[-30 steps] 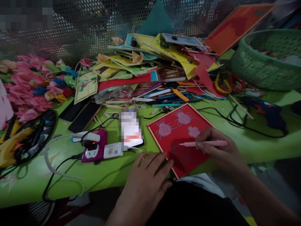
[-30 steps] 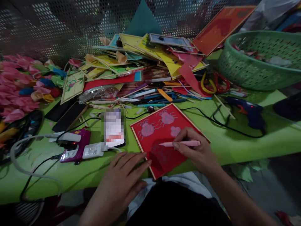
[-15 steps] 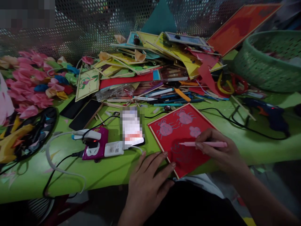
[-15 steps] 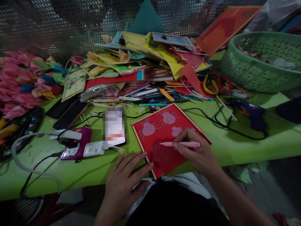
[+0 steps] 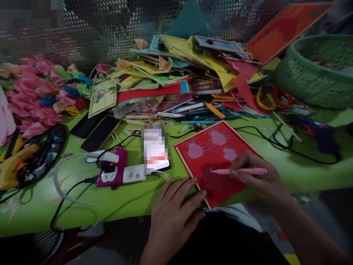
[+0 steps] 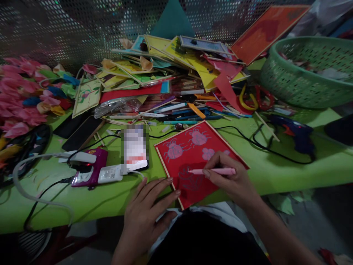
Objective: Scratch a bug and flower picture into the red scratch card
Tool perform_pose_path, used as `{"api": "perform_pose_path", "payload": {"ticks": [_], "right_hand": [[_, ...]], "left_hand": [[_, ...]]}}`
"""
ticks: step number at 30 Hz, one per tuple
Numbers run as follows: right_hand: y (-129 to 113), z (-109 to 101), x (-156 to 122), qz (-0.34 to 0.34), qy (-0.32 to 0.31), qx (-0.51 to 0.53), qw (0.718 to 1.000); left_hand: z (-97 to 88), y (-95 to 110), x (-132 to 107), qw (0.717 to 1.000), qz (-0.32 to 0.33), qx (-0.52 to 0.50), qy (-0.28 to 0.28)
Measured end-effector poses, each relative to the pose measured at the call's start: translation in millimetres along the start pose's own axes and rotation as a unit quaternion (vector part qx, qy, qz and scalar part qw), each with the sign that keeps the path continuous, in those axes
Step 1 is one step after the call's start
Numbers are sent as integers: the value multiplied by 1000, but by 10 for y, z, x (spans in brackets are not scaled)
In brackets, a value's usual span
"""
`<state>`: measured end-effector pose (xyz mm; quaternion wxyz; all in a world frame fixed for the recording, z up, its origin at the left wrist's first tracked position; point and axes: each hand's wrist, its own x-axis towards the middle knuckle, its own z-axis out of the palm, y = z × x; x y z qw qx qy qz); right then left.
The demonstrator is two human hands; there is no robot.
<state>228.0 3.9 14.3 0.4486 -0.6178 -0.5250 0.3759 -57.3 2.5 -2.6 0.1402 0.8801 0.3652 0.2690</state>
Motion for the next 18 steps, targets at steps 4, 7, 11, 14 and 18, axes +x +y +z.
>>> {"api": "perform_pose_path", "payload": {"ticks": [4, 7, 11, 14, 18], "right_hand": [[13, -9, -9, -1, -17, 12, 1000], [17, -14, -7, 1, -25, 15, 1000], [29, -20, 3, -6, -20, 11, 1000], [34, -19, 9, -11, -9, 0, 1000], [5, 5, 16, -20, 11, -10, 1000]], "left_hand": [[-15, 14, 3, 1000, 2, -1, 2], [-14, 10, 5, 1000, 1, 0, 4], [-5, -5, 8, 1000, 6, 3, 1], [6, -12, -6, 1000, 3, -1, 2], [17, -13, -31, 1000, -1, -4, 2]]}}
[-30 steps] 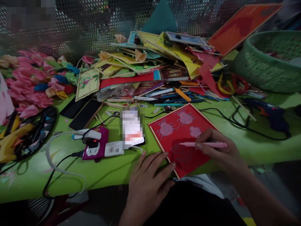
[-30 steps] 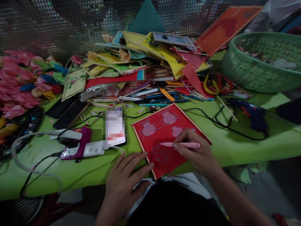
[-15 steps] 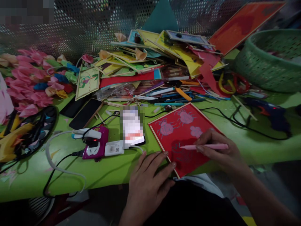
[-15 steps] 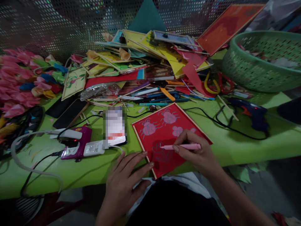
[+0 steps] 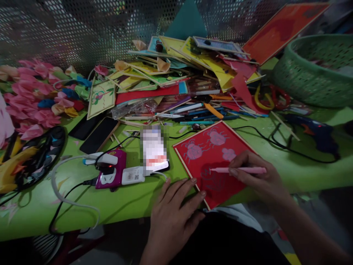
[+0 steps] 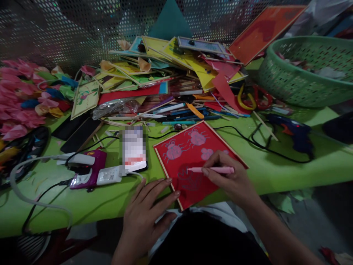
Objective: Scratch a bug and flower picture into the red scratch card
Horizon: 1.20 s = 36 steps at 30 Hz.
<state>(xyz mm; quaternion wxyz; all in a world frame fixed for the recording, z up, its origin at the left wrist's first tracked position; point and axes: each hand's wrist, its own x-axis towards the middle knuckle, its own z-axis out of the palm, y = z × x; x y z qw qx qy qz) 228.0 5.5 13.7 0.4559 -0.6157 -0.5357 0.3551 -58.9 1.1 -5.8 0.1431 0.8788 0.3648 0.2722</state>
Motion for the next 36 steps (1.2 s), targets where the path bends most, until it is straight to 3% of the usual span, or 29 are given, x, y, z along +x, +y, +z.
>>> {"api": "perform_pose_path", "payload": {"ticks": [18, 36], "right_hand": [[-66, 24, 23, 16, 14, -10, 1000], [38, -13, -22, 33, 25, 32, 999]], "left_hand": [[-18, 6, 33, 1000, 2, 8, -2], [-39, 13, 48, 1000, 1, 11, -8]]}}
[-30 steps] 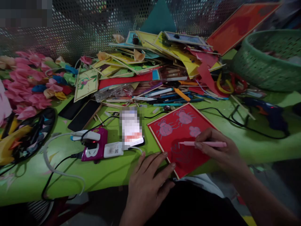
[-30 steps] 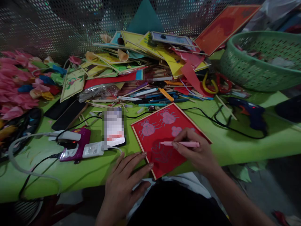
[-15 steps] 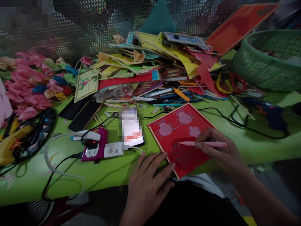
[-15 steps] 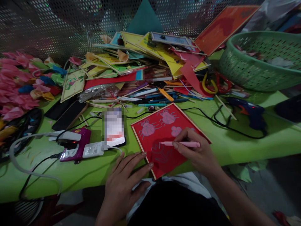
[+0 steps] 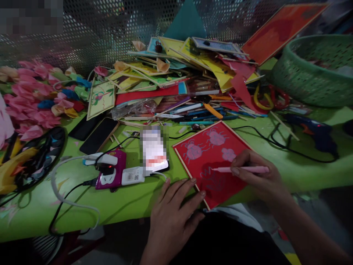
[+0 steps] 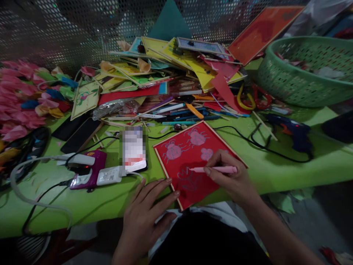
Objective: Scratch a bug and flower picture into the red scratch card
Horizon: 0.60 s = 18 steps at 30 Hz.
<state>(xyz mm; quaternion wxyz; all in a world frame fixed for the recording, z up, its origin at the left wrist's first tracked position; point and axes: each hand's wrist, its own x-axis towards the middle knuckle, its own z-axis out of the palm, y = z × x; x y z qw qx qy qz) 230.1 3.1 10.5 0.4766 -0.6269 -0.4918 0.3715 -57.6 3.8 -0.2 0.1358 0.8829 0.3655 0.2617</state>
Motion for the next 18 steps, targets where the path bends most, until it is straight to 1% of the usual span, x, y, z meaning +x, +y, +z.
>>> {"api": "perform_pose_path", "payload": {"ticks": [9, 18], "right_hand": [[51, -16, -16, 14, 6, 7, 1000], [51, -31, -12, 8, -15, 21, 1000]], "left_hand": [[9, 0, -5, 1000, 0, 6, 5], [0, 6, -7, 1000, 2, 14, 1]]}}
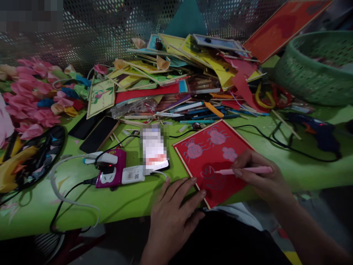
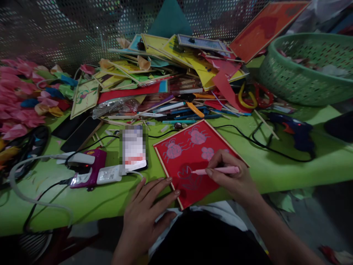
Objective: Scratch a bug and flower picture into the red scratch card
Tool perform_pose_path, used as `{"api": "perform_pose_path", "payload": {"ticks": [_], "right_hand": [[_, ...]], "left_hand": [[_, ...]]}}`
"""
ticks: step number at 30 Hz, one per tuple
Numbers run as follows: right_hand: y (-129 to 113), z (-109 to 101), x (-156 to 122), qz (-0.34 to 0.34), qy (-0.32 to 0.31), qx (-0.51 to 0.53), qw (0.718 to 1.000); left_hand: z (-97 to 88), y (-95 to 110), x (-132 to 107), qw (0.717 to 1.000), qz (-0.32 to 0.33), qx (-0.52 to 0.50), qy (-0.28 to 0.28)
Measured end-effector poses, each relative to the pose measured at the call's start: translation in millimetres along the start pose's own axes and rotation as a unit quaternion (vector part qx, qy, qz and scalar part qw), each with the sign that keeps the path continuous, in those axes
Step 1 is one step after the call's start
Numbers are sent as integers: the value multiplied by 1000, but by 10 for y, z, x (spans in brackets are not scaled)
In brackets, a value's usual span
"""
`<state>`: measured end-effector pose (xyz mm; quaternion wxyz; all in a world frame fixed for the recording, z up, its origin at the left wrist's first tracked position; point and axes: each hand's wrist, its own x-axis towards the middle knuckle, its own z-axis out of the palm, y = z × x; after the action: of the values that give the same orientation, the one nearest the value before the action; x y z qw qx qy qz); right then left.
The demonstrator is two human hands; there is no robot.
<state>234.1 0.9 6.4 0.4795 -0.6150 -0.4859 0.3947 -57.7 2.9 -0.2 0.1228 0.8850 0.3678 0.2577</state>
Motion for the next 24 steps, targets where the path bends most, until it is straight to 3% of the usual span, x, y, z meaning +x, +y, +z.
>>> {"api": "perform_pose_path", "payload": {"ticks": [13, 24], "right_hand": [[-135, 53, -16, 10, 8, -21, 1000], [-133, 52, -27, 19, -35, -18, 999]], "left_hand": [[-11, 3, 11, 1000, 4, -12, 1], [21, 1, -14, 1000, -3, -23, -7]]}}
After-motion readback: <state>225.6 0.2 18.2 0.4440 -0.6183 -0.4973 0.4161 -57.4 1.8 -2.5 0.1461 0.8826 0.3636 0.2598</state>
